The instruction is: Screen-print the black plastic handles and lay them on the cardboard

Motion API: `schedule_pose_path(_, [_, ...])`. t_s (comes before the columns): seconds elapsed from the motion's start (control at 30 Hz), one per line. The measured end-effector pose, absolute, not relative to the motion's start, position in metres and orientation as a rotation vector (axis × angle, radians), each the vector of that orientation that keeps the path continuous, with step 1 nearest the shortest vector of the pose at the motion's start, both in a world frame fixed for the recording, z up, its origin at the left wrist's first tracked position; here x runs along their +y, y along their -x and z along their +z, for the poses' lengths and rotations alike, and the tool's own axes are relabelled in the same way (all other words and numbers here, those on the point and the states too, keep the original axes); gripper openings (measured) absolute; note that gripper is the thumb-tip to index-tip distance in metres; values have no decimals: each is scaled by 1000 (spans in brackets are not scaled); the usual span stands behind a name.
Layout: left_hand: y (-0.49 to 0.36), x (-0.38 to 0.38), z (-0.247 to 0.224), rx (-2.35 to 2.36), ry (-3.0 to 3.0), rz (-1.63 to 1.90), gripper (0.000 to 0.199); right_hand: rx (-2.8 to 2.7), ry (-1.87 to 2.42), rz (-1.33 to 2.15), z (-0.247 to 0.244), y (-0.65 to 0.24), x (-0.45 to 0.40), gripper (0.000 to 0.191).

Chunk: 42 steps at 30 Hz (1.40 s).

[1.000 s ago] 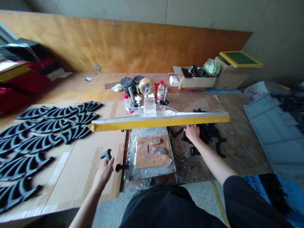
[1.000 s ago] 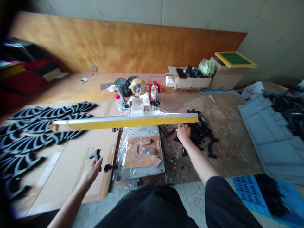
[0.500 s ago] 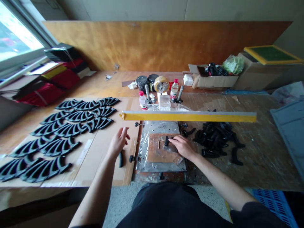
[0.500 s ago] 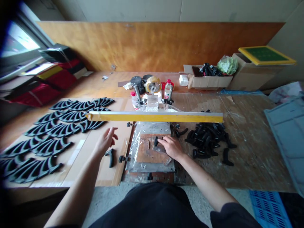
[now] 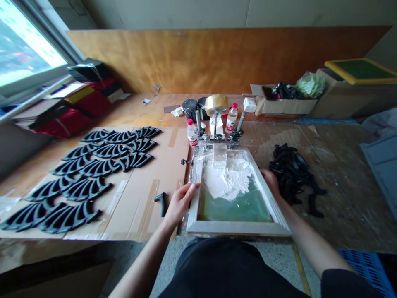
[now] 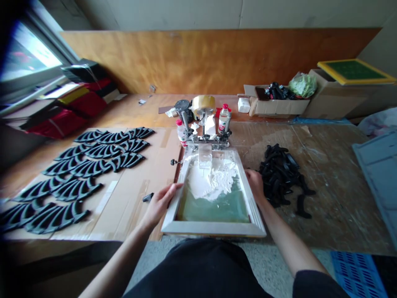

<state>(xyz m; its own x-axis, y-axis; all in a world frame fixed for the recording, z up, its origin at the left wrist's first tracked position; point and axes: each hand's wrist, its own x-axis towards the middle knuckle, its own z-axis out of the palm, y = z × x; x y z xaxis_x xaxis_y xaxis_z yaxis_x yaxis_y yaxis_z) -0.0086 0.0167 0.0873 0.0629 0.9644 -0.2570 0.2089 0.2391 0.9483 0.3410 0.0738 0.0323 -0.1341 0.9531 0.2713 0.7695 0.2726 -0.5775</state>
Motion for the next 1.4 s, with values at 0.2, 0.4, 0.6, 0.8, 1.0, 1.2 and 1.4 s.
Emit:
schedule_pose_path(0.2, [5, 5, 17, 1530, -1381, 688, 64, -1995, 1536, 18, 68, -284, 117, 60])
schedule_pose_path(0.4, [5, 11, 10, 1583, -1464, 595, 66, -2468, 1421, 188, 62, -219, 113, 9])
schedule_pose_path(0.6, [7, 9, 5, 1576, -1437, 619, 65, -2776, 874, 159, 57, -246, 56, 16])
schedule_pose_path(0.8, [5, 9, 11, 1574, -1365, 655, 66, -2713, 873, 308, 63, -251, 61, 13])
schedule_pose_path(1.0, [3, 8, 17, 1553, -1320, 703, 66, -2670, 794, 166, 45, -253, 43, 20])
schedule_pose_path(1.2, [6, 9, 34, 1472, -1263, 690, 72, -2486, 1068, 283, 75, -235, 94, 23])
schedule_pose_path(1.4, [5, 17, 102, 1350, -1103, 934, 57, -2009, 1307, 414, 119, -295, 166, 42])
